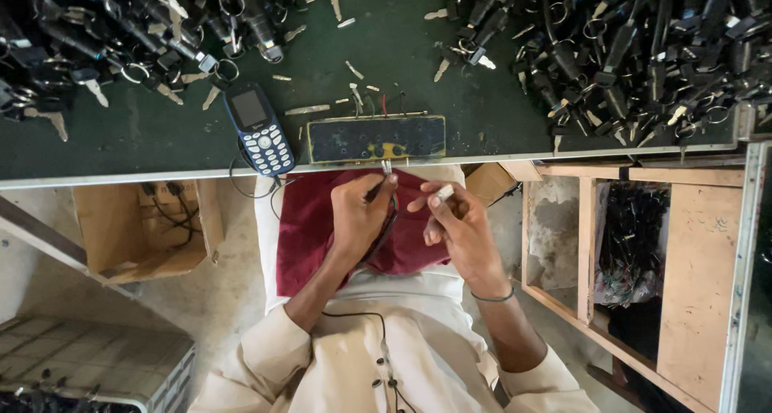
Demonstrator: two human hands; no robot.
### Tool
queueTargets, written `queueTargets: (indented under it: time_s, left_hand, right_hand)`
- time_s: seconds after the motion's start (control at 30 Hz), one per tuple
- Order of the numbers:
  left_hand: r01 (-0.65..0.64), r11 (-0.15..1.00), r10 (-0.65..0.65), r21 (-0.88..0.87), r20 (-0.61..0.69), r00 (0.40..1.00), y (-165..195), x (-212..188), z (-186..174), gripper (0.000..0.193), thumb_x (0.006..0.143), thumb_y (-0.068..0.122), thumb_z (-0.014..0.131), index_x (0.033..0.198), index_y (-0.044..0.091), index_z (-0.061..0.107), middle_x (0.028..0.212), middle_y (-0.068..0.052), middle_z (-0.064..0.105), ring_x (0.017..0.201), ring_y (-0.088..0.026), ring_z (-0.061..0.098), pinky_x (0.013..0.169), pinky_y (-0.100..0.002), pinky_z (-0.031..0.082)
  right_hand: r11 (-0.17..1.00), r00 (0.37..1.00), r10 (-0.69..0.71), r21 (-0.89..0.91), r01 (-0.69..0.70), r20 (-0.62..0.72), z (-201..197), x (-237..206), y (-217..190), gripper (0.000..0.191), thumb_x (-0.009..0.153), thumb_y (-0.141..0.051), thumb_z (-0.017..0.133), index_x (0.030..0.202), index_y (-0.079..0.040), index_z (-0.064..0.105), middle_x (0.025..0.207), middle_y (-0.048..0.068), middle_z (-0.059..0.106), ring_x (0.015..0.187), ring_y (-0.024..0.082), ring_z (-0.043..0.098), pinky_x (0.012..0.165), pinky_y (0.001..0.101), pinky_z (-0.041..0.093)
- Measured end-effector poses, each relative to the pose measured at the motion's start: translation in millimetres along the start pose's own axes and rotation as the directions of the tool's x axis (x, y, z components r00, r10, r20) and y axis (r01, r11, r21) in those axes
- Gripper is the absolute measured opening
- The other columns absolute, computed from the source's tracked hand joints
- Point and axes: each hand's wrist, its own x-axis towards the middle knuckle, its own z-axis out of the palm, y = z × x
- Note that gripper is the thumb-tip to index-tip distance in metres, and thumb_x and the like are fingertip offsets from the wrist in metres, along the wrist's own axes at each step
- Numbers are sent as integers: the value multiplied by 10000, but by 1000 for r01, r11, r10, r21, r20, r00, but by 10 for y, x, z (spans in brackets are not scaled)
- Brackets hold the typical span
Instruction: The person sits at a workbench assembling electrical connectors. They pick up wires and connector housings, twist and insert wire ends into connectors, press assembled connectors onto a test board on the bench, and toss finished assemblies onto large piles of completed connectors on either side.
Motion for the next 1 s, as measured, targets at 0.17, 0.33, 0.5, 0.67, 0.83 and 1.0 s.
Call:
queueTargets:
  time_s: [0.17,0.33,0.5,0.67,0.83,1.0]
  left_hand:
    - [-147,987,150,70,-35,988,-10,-6,-42,243,957,120,727,770,-7,639,668,-181,575,560,-327,540,540,-396,409]
    - [-242,962,251,125,-67,966,0,4,-46,216,955,98,722,786,-4,633,687,-161,587,600,-337,565,568,-419,419]
    - [-238,966,244,104,-48,969,-1,56,-26,203,961,92,722,804,-6,637,706,-167,591,606,-333,572,569,-412,426]
    - [-220,971,228,93,-85,970,-2,41,37,170,953,83,722,824,-6,655,706,-162,598,601,-333,567,563,-407,430]
    - [-227,969,238,98,-121,964,-12,32,80,161,964,76,708,825,9,664,710,-150,614,615,-321,587,577,-400,434]
    - [-150,987,157,64,-131,979,-29,-5,56,144,964,92,720,863,-2,676,726,-165,612,601,-314,571,566,-376,440]
  right_hand:
    - [999,1000,-26,43,26,5,64,15,-26,349,1069,-232,511,1344,-20,545,1000,107,728,647,80,603,634,243,545]
    - [987,997,66,-144,-69,-27,14,97,-103,309,1060,-220,568,1198,50,628,952,133,748,582,87,563,559,249,490]
    - [968,997,51,-247,-37,52,-63,230,-40,261,1033,-201,607,1129,21,703,888,49,697,647,61,538,607,239,477]
    - [796,963,-104,-560,230,248,-77,454,108,303,1104,-189,569,941,35,691,817,21,690,787,61,576,721,251,505]
    - [814,972,-161,-534,228,170,-20,610,227,306,1082,-190,564,918,35,692,755,29,674,722,76,598,677,274,512]
    - [781,972,-213,-580,231,101,13,508,350,283,1070,-193,571,981,35,711,821,10,693,747,71,590,674,265,482]
